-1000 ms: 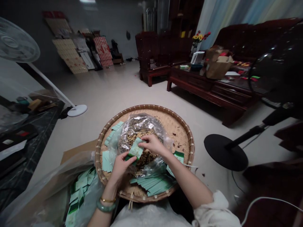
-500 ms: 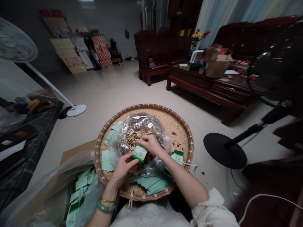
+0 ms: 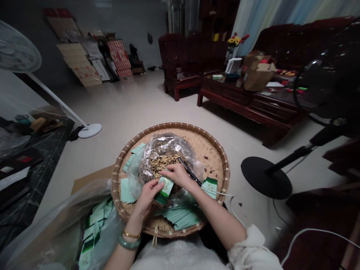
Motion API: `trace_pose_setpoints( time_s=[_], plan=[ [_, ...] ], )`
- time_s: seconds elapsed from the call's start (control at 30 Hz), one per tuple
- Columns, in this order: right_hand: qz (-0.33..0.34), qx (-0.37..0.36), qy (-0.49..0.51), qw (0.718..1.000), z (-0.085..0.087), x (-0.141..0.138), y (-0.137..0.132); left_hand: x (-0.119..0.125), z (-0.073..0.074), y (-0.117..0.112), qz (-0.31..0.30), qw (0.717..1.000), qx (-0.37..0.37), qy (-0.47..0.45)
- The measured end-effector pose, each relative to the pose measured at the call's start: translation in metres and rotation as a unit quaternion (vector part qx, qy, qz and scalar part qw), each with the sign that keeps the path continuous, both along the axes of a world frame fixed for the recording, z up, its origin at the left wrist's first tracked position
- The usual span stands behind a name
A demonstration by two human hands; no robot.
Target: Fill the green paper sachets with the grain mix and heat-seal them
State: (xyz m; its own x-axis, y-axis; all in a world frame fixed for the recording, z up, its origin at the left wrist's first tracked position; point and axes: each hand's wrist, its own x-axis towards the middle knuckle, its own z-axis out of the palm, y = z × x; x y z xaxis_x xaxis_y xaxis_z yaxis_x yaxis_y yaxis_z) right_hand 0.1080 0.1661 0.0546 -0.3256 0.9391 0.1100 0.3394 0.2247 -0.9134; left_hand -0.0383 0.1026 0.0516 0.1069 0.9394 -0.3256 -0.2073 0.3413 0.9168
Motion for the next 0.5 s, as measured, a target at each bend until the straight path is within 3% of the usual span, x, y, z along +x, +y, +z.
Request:
trace_pose_setpoints(
  time_s=[0.2,0.33,0.4,0.5],
  plan=[
    [0.02,-0.007,-0.006,1.0,0.0,-0.004,-0.004,0.005,0.0,0.0,-0.019,0.999,-0.032,0.009],
    [-0.043,0.005,-0.025,0.999,-0.001,0.009,0.001,0.008,-0.003,-0.001,-0.002,0.999,-0.042,-0.028],
    [-0.095,0.044,-0.1,0.989,-0.006,0.022,0.002,0.008,-0.005,-0.002,0.028,0.998,-0.044,-0.046],
    [-0.117,0.084,-0.263,0.954,-0.019,0.04,-0.002,0.009,-0.008,-0.003,0.055,0.995,-0.05,-0.071]
  ],
)
